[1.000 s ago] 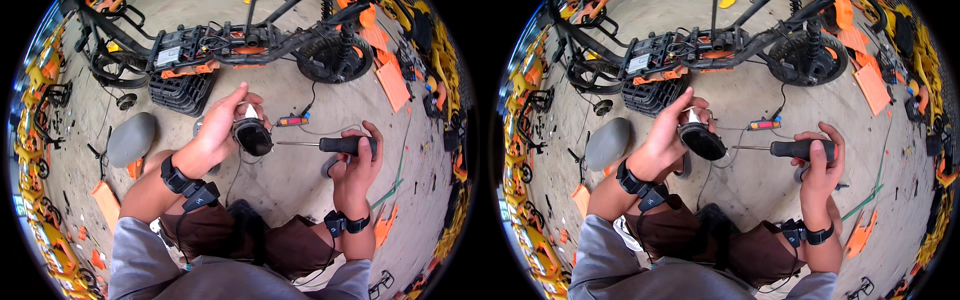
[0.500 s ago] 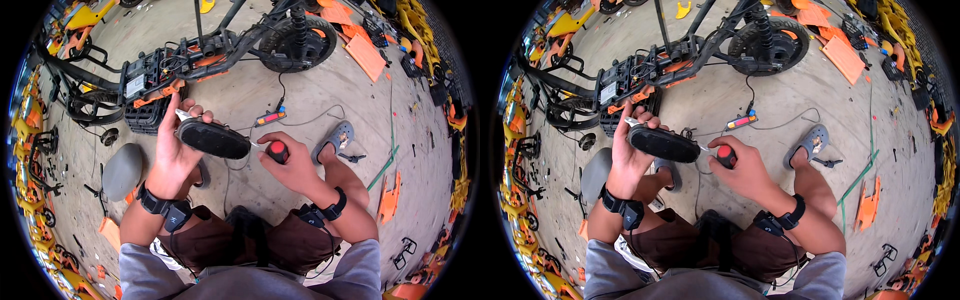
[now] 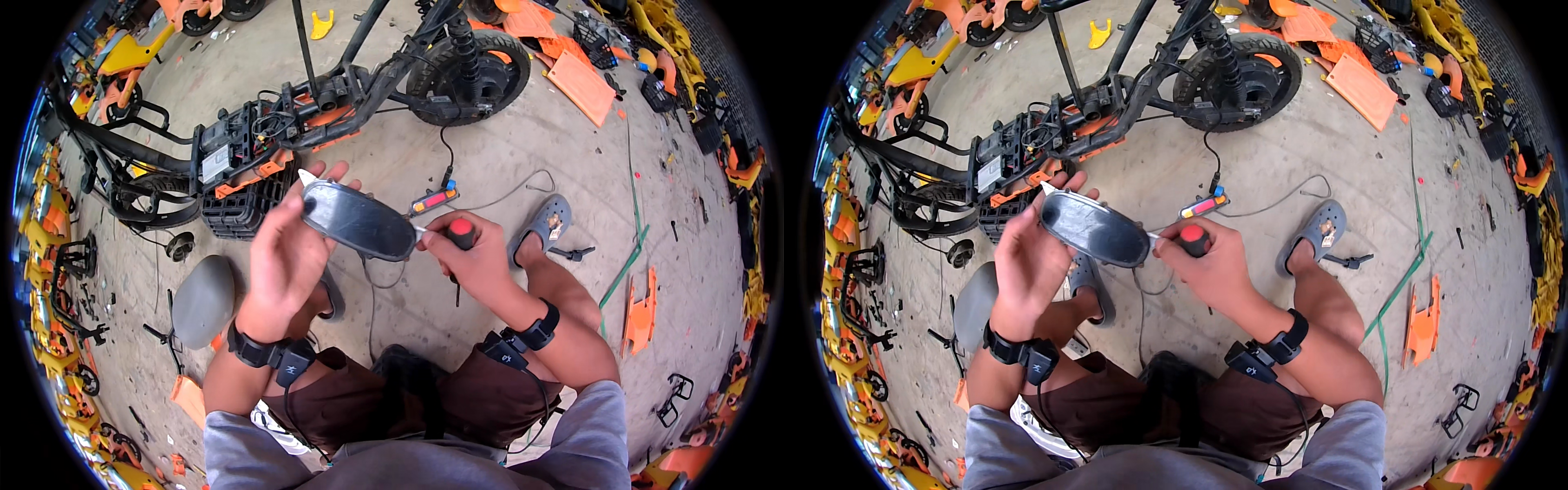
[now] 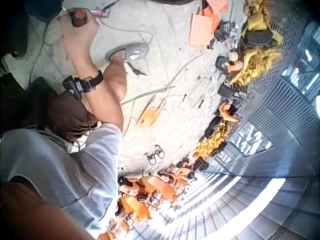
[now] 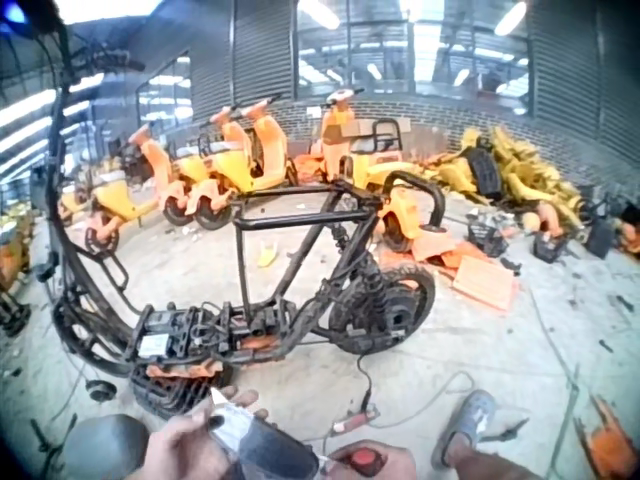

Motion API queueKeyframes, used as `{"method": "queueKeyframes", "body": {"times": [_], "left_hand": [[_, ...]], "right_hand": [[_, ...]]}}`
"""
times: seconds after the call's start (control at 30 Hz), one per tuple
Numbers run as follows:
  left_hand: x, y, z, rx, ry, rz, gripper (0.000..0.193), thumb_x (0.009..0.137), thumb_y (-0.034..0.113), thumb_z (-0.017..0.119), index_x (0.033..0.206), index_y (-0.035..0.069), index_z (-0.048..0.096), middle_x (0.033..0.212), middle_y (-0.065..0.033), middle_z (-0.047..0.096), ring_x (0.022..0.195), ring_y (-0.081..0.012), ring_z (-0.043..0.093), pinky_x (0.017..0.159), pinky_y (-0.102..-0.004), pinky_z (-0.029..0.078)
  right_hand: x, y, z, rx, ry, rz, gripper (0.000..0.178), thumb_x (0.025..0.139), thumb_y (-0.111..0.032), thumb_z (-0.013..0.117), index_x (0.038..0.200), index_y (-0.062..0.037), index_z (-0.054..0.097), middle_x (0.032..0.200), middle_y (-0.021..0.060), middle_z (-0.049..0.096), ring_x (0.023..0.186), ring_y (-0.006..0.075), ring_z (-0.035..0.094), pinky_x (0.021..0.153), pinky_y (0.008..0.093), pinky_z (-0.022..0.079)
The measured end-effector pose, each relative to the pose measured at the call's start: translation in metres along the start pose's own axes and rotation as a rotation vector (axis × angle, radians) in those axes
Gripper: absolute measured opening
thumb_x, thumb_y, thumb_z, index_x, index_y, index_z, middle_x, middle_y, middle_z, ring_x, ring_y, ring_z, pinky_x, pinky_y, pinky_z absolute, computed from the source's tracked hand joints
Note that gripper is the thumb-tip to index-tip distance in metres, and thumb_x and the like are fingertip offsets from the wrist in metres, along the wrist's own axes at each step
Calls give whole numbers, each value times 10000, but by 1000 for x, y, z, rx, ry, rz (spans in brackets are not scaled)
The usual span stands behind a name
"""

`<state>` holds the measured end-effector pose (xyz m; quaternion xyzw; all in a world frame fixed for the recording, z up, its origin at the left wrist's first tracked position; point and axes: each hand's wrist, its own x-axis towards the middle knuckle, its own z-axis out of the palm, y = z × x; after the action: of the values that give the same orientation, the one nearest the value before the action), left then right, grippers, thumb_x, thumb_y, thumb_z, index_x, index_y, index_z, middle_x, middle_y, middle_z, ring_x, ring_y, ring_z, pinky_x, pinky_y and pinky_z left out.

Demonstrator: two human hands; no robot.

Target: The person sits on the floor and uses a screwdriver to repeatedly tighten and loosen screws on a small white plastic scooter part. They flip the part over and continue adjusting the screws, handling the component one at a time.

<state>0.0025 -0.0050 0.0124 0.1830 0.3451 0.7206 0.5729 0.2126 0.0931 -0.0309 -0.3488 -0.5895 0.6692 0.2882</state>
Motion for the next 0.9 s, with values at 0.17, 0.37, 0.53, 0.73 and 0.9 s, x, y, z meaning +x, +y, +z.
{"method": "queueKeyframes", "body": {"times": [0.17,0.37,0.53,0.73,0.9], "left_hand": [[-3,-8,-4,253,-145,66,894,828,-1,624,1549,63,100,1435,-164,434,1294,-264,481,1093,-421,346],[-5,-15,7,370,-137,132,1074,782,-138,698,1559,145,13,1361,-121,487,1227,-240,536,1012,-397,462],[0,-15,-2,411,-140,124,976,811,-77,715,1545,68,88,1348,-128,508,1213,-244,553,1029,-384,452],[-4,-13,-8,488,-133,-52,745,780,-53,761,1425,-13,389,1257,-81,599,1144,-161,583,995,-319,464],[-7,-7,4,839,-208,-6,695,729,12,828,1344,5,504,1183,-44,632,1060,-102,574,952,-285,467]], "right_hand": [[8,-5,-6,190,78,115,114,899,-86,621,922,25,639,710,74,645,487,91,525,453,232,409],[5,-2,-10,333,44,190,140,911,-130,626,913,9,642,753,69,652,488,91,526,451,229,400],[4,-2,-9,313,58,161,134,908,-131,635,922,2,629,760,61,641,500,91,527,468,236,404],[4,-1,-2,209,158,67,128,898,-129,655,914,-2,643,732,36,644,508,57,512,468,218,394],[3,10,-2,65,207,25,157,891,-178,679,964,-41,655,708,6,640,491,42,501,425,217,381]]}}
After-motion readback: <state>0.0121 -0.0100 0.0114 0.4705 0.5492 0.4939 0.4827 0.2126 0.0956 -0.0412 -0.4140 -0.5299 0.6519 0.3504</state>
